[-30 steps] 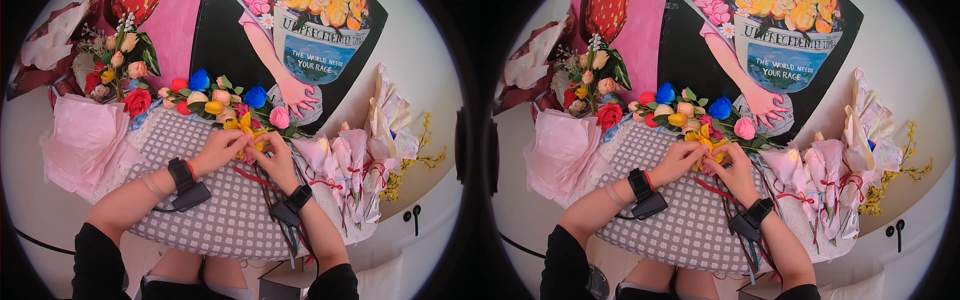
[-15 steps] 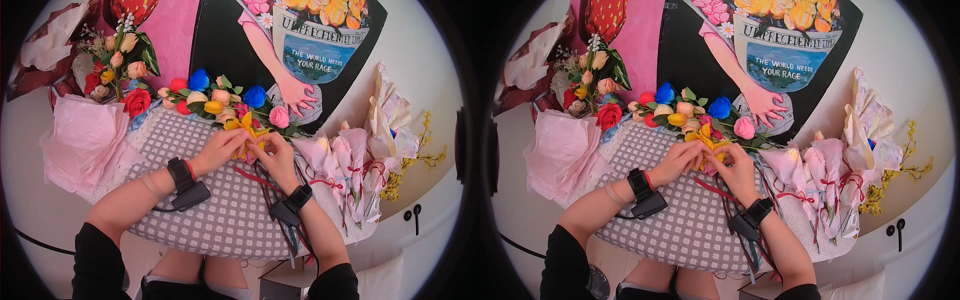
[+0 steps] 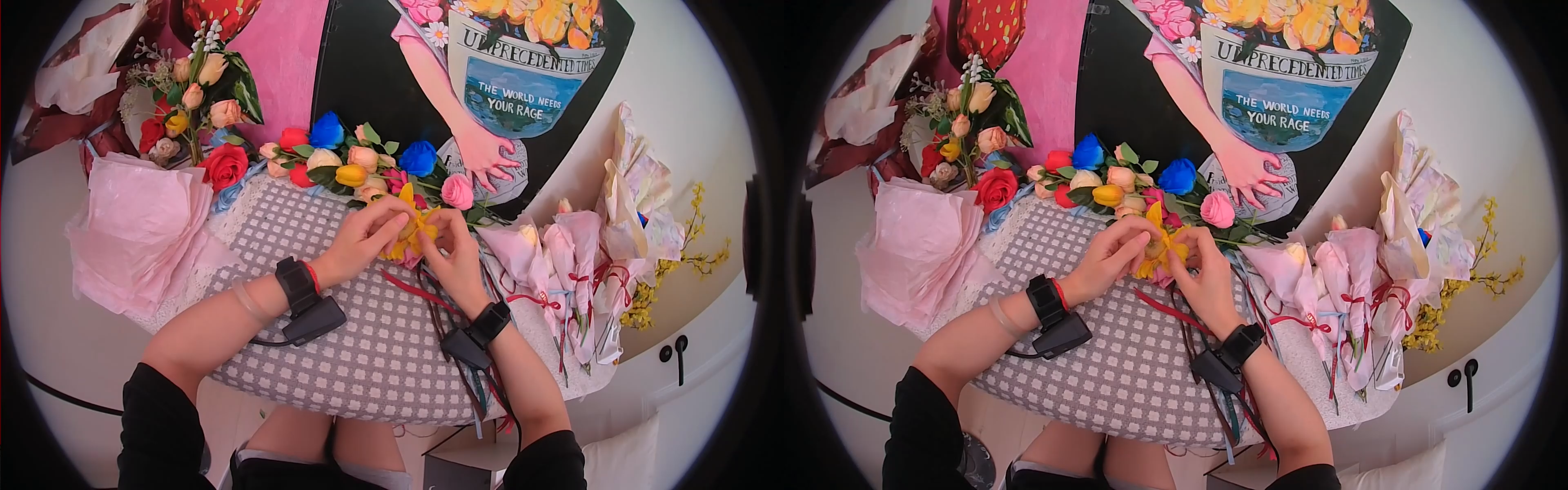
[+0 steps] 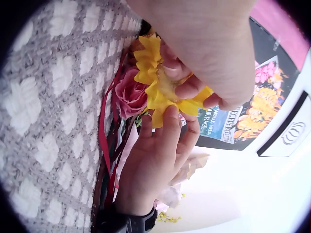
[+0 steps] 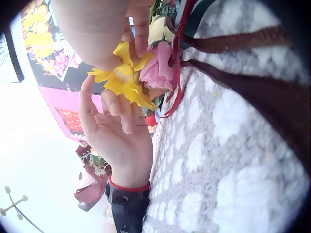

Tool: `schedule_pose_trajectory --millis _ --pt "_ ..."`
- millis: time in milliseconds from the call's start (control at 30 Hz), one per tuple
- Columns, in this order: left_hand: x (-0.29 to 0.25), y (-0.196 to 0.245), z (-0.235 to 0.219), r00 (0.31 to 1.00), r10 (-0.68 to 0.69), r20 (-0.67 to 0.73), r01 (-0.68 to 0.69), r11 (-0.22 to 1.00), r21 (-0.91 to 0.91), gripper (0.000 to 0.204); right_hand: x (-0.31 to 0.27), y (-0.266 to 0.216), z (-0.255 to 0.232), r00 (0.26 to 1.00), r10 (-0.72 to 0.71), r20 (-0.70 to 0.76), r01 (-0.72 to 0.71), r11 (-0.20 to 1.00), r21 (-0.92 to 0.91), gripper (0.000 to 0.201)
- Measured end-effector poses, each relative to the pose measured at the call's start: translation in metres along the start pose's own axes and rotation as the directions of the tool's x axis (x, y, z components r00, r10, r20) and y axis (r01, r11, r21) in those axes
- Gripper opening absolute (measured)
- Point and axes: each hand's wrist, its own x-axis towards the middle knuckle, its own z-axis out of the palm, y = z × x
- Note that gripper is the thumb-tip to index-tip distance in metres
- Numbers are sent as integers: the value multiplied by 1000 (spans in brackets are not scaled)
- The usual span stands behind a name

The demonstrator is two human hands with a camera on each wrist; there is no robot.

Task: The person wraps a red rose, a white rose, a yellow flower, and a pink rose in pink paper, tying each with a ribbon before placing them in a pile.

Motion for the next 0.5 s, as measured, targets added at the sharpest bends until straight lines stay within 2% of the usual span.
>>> schedule_pose_trajectory --millis 100,200,300,367,433,500 --pt "0 4 0 1000 -21 -1 21 1000 14 26 0 -3 -1 1000 -28 -11 28 999 17 20" --pt "1 0 2 999 45 -24 -44 998 33 25 1 -4 -2 999 -49 -9 49 999 -14 19" --pt "2 -3 3 995 23 -97 -19 999 43 24 -1 -2 0 998 -48 -37 49 999 22 20" --pt "3 -4 1 991 87 -100 -70 984 163 23 -1 2 -1 997 -40 -64 44 997 70 21" --pt "3 -5 -1 992 87 -95 -67 979 192 21 0 4 -4 993 -122 9 122 988 -96 16" --pt "3 -7 -1 992 85 -90 -64 973 221 20 0 3 -4 989 -144 36 147 984 -105 15"
